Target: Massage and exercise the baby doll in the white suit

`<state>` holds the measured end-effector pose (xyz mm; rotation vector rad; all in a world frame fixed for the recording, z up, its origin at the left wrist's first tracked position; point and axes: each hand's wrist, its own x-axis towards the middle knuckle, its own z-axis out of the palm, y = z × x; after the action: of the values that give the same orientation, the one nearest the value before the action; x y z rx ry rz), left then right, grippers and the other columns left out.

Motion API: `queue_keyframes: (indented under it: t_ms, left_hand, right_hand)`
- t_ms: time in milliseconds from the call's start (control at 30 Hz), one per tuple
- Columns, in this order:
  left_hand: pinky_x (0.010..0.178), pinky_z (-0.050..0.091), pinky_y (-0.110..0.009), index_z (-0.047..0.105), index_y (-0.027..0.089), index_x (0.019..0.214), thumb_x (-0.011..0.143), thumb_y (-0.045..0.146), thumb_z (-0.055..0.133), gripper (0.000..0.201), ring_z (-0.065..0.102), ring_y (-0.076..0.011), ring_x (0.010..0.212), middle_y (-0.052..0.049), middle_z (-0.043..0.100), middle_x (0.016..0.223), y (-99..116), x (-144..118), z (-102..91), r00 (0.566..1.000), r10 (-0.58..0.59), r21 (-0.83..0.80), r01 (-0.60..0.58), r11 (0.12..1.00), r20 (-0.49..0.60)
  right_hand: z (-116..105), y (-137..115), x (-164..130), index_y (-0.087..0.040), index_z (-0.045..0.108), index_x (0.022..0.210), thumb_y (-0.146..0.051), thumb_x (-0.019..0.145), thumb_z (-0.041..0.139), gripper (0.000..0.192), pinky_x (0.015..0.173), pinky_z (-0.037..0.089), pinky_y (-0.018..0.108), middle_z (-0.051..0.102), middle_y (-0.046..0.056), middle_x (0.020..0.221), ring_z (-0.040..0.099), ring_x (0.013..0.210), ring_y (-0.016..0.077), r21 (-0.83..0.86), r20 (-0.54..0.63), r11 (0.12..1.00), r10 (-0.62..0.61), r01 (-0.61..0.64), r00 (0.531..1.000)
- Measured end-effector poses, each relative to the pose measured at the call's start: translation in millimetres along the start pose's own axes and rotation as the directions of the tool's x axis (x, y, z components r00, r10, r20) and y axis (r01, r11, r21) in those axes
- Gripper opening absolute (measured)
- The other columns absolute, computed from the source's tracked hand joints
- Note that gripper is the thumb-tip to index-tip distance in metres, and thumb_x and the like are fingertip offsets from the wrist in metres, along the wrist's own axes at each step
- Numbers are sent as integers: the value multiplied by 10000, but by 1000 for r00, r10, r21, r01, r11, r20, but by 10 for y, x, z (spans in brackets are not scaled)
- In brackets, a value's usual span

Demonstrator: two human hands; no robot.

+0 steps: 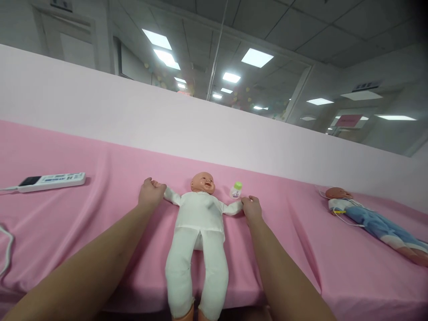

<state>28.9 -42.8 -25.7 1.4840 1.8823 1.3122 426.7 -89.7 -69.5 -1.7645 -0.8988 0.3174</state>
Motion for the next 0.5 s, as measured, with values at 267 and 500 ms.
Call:
queue_keyframes:
  t_ms: [267,500]
  left_hand:
    - [943,444,-554,527,219,1330,785,393,546,572,513,-411,1220,-184,490,1393,-87,67,-70,999,24,230,-14,973,-42]
    - [1100,321,-506,613,220,1216,815,305,522,421,481,-360,1265,-132,513,1380,47,-111,-65,942,331,402,-282,871,-55]
  right_hand:
    - [-65,-87,-9,-221,544,1296,-432,700,595,634,713,506,348,586,134,1316,636,1044,302,-12,15,994,110,-110,994]
    - [-105,-363,-274,-248,607,1204,-376,751,570,472,971,432,402,580,89,1323,543,1201,299,-16,-64,998,-69,68,996]
